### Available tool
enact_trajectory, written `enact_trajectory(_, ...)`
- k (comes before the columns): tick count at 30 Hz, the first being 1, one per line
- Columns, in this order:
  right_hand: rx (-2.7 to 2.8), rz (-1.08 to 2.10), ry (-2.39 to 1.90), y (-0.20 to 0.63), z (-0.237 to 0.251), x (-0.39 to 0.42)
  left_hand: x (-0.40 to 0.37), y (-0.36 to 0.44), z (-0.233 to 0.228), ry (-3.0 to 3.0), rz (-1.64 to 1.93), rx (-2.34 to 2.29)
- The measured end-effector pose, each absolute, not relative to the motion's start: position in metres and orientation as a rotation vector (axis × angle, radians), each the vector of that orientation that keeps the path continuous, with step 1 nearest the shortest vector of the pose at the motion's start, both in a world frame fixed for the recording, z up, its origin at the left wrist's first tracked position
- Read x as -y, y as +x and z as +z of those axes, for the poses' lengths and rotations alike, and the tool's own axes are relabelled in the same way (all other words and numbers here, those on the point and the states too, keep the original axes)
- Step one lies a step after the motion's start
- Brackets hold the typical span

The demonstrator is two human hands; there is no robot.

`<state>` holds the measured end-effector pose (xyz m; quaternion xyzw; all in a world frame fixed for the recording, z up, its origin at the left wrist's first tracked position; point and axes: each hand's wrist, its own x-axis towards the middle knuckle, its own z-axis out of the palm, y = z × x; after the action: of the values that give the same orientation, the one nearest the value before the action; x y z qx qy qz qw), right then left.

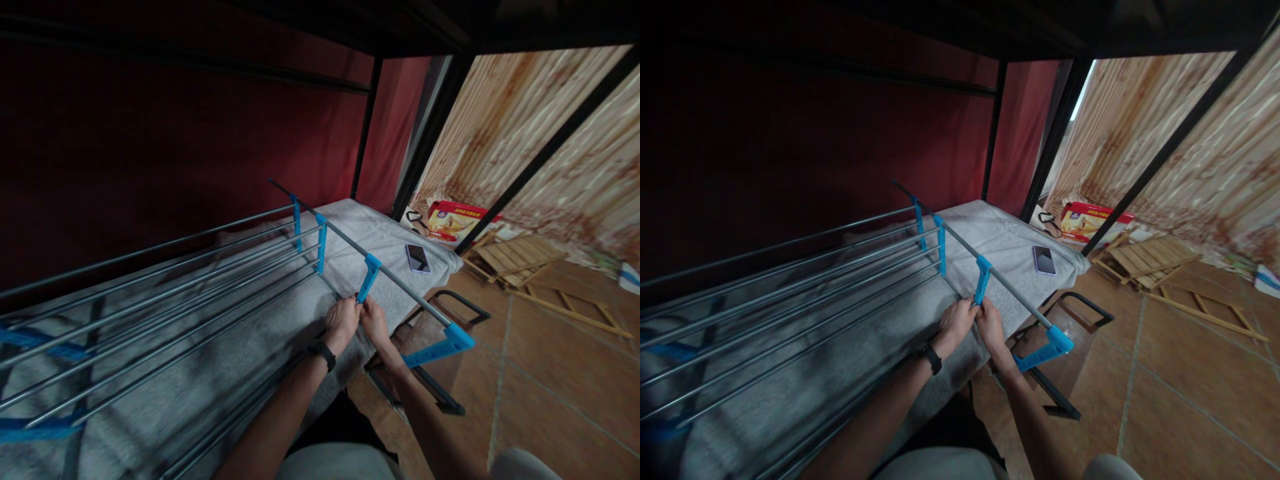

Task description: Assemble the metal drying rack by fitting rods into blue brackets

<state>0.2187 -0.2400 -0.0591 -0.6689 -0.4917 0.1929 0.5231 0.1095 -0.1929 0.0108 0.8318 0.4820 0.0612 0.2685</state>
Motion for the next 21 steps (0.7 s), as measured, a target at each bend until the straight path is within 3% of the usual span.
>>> enact_trajectory(21,1.202,0.453,-1.571,0.217,-0.0552,0.2421,0.19,0.1065,0.0032,2.212,0.248,-1.254)
